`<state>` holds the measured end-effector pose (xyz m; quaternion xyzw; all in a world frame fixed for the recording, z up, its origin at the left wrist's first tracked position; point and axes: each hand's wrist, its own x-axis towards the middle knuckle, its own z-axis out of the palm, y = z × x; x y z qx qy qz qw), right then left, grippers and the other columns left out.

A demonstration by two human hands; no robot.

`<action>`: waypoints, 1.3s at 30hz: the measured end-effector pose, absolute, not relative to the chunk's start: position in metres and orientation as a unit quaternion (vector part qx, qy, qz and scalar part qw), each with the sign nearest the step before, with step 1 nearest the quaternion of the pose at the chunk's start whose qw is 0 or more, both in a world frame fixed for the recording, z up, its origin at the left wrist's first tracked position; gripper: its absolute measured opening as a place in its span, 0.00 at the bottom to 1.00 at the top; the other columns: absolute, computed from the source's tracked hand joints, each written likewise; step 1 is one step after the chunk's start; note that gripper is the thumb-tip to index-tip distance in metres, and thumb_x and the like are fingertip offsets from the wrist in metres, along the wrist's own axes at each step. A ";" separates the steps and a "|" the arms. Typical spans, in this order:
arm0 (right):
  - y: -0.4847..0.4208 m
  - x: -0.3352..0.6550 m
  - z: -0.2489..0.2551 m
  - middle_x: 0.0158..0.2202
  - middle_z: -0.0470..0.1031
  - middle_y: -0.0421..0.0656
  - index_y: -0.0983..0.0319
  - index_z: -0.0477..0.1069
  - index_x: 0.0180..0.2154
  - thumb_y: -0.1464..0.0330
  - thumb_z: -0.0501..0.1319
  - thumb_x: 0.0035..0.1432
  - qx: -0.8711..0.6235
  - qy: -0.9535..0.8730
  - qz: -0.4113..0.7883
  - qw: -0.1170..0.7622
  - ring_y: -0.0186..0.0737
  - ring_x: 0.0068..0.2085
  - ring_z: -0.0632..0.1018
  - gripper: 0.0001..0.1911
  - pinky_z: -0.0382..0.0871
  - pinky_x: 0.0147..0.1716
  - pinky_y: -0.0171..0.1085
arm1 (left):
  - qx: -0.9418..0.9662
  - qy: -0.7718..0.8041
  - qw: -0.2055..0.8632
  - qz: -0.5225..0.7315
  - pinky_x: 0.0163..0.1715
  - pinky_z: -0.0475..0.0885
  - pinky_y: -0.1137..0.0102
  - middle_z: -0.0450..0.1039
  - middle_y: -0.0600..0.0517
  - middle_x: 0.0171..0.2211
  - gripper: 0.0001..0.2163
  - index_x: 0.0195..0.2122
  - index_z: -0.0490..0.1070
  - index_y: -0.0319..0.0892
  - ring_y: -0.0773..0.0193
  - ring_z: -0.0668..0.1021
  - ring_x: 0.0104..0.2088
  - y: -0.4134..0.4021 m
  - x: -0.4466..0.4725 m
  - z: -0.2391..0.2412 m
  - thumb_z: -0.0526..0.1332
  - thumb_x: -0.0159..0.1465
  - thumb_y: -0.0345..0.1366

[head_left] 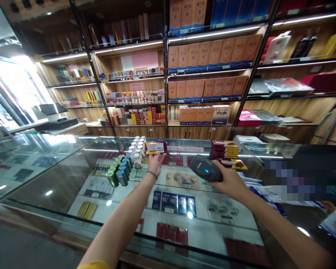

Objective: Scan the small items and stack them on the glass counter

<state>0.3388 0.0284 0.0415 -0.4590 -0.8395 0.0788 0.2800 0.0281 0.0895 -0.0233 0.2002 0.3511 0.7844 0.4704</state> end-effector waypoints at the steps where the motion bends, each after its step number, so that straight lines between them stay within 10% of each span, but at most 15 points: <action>1: 0.028 0.338 0.041 0.34 0.82 0.44 0.56 0.67 0.52 0.62 0.64 0.49 -0.457 -0.843 0.074 0.275 0.56 0.38 0.84 0.27 0.72 0.32 0.41 | 0.200 0.349 0.473 0.784 0.53 0.75 0.62 0.78 0.52 0.39 0.10 0.43 0.67 0.43 0.67 0.81 0.41 0.090 0.028 -0.024 0.63 0.63 0.27; 14: 0.031 0.342 0.037 0.33 0.82 0.44 0.56 0.70 0.50 0.63 0.64 0.47 -0.444 -0.848 0.058 0.283 0.56 0.37 0.83 0.26 0.71 0.31 0.40 | 0.244 0.353 0.472 0.770 0.56 0.73 0.61 0.75 0.47 0.50 0.10 0.46 0.67 0.45 0.63 0.79 0.51 0.088 0.028 -0.027 0.61 0.64 0.28; 28: 0.030 0.343 0.039 0.34 0.83 0.43 0.55 0.71 0.50 0.64 0.65 0.46 -0.435 -0.844 0.082 0.302 0.54 0.37 0.83 0.25 0.72 0.33 0.40 | 0.213 0.363 0.455 0.784 0.49 0.77 0.64 0.77 0.53 0.39 0.10 0.41 0.65 0.44 0.68 0.81 0.39 0.092 0.028 -0.024 0.65 0.62 0.29; 39: 0.044 0.358 0.044 0.34 0.82 0.43 0.55 0.71 0.50 0.62 0.65 0.48 -0.454 -0.801 0.095 0.379 0.54 0.39 0.83 0.25 0.73 0.36 0.42 | 0.468 0.586 0.064 0.659 0.56 0.67 0.60 0.79 0.48 0.43 0.09 0.43 0.79 0.48 0.54 0.76 0.49 0.077 -0.015 -0.006 0.63 0.62 0.36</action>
